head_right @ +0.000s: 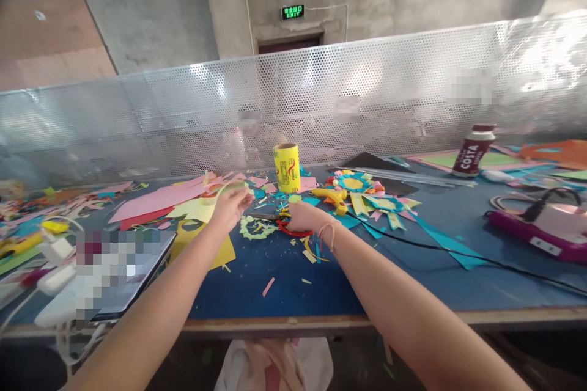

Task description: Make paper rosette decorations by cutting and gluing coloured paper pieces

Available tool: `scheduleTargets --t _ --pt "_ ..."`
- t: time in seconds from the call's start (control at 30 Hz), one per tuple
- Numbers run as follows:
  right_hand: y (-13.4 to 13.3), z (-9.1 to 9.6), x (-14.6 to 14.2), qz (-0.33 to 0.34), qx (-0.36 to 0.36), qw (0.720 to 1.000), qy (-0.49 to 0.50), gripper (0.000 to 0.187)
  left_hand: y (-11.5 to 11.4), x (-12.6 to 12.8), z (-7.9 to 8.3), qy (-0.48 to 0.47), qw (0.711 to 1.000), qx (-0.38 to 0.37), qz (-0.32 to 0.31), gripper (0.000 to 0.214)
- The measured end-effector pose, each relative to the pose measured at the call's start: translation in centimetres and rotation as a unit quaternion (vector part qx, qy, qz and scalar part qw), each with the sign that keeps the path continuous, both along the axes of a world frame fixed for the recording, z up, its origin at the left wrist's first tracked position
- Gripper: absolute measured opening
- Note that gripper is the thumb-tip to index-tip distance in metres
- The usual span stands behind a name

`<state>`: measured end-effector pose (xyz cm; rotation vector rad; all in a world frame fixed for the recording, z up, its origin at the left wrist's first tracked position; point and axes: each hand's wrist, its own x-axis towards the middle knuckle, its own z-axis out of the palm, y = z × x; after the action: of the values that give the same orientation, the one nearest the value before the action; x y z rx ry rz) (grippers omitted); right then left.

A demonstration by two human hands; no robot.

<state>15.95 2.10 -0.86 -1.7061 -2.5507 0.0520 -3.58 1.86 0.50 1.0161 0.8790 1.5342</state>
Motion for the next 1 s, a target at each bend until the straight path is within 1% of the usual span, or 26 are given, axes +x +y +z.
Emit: scheduleTargets --t 0.1,0.17,0.27,0.33,0.37,0.43,0.5,0.57,0.7,0.8,1.0 --pt "0.3 0.0 0.1 -0.014 -0.005 1.0 -0.005 0.012 0.1 -0.5 0.3 -0.042 0.999 -0.004 0.013 0.018" --pt "0.7 0.1 0.4 -0.034 0.013 0.999 0.009 0.008 0.2 -0.9 0.4 -0.062 0.998 0.004 0.026 0.016" --pt "1.0 0.6 0.6 -0.064 0.044 0.996 0.045 0.014 0.5 -1.5 0.6 -0.086 0.995 0.028 0.047 0.015" --pt "0.8 1.1 0.4 -0.079 0.068 0.989 0.106 0.024 0.7 -1.7 0.6 -0.096 0.993 0.039 0.056 0.014" --pt "0.6 1.3 0.2 -0.079 0.08 0.983 0.148 0.029 0.7 -1.8 0.6 -0.099 0.993 0.039 0.057 0.014" --pt "-0.1 1.5 -0.4 -0.057 0.096 0.968 0.224 0.038 0.7 -1.8 0.6 -0.105 0.993 0.034 0.05 0.016" --pt "-0.9 1.5 -1.1 -0.023 0.092 0.958 0.271 0.042 0.6 -1.7 0.6 -0.114 0.992 0.031 0.038 0.017" --pt "-1.7 1.3 -1.8 0.002 0.08 0.951 0.298 0.042 0.5 -1.4 0.6 -0.131 0.99 0.031 0.028 0.016" --pt "-2.7 1.0 -2.9 0.036 0.088 0.951 0.294 0.037 0.3 -0.7 0.7 -0.176 0.984 0.024 0.008 0.012" --pt "-3.0 0.8 -3.4 0.039 0.091 0.953 0.287 0.034 0.0 -0.2 0.8 -0.191 0.981 0.032 -0.005 0.011" --pt "-3.0 1.0 -3.6 0.035 0.091 0.956 0.278 0.038 -0.4 0.1 1.1 -0.188 0.981 0.033 -0.016 0.009"
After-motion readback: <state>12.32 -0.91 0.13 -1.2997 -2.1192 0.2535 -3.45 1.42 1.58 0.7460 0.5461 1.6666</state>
